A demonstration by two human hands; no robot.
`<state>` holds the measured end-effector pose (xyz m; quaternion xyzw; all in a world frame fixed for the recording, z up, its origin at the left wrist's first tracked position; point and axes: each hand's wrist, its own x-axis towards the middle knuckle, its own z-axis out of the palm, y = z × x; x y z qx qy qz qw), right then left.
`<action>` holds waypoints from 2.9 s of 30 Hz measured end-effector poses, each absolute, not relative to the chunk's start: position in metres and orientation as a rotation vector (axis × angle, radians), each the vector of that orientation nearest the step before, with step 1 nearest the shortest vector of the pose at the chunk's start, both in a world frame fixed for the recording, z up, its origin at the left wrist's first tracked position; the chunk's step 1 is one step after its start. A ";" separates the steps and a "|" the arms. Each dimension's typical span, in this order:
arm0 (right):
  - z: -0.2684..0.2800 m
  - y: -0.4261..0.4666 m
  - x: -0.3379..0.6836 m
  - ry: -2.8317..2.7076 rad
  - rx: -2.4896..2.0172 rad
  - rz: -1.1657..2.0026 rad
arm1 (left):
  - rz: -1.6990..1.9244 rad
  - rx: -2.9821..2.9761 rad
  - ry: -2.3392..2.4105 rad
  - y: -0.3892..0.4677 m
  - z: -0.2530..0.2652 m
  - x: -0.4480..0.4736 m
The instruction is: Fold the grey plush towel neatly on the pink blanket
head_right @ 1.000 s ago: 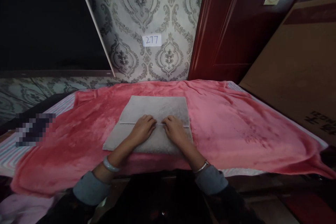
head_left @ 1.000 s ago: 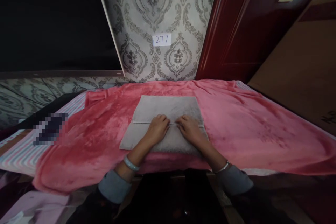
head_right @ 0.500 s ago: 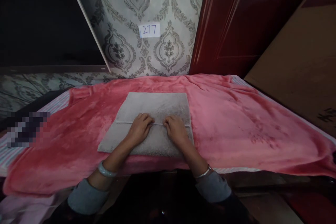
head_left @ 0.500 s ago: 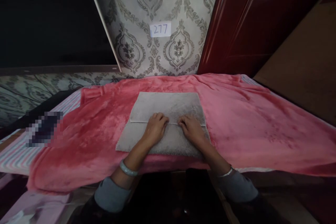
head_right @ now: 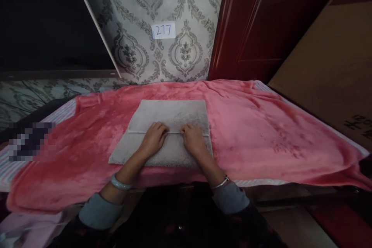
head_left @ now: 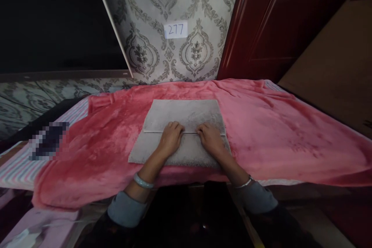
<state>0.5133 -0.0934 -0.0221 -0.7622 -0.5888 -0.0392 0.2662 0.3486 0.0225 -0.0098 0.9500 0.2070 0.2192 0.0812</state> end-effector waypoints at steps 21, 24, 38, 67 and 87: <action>-0.018 -0.098 0.510 -1.660 -2.055 -0.162 | 0.679 2.825 0.597 0.022 -0.006 0.346; -0.019 -0.106 0.508 -1.716 -1.997 -0.135 | 0.699 2.857 0.589 0.021 -0.006 0.345; 0.001 -0.106 0.531 -1.748 -2.144 -0.229 | 0.448 2.927 0.773 0.061 0.017 0.315; -0.022 -0.169 0.533 -1.659 -2.236 0.003 | 0.139 2.894 1.136 0.064 0.010 0.247; -0.027 -0.148 0.479 -1.844 -2.246 -0.141 | 0.230 3.024 0.917 -0.013 -0.008 0.288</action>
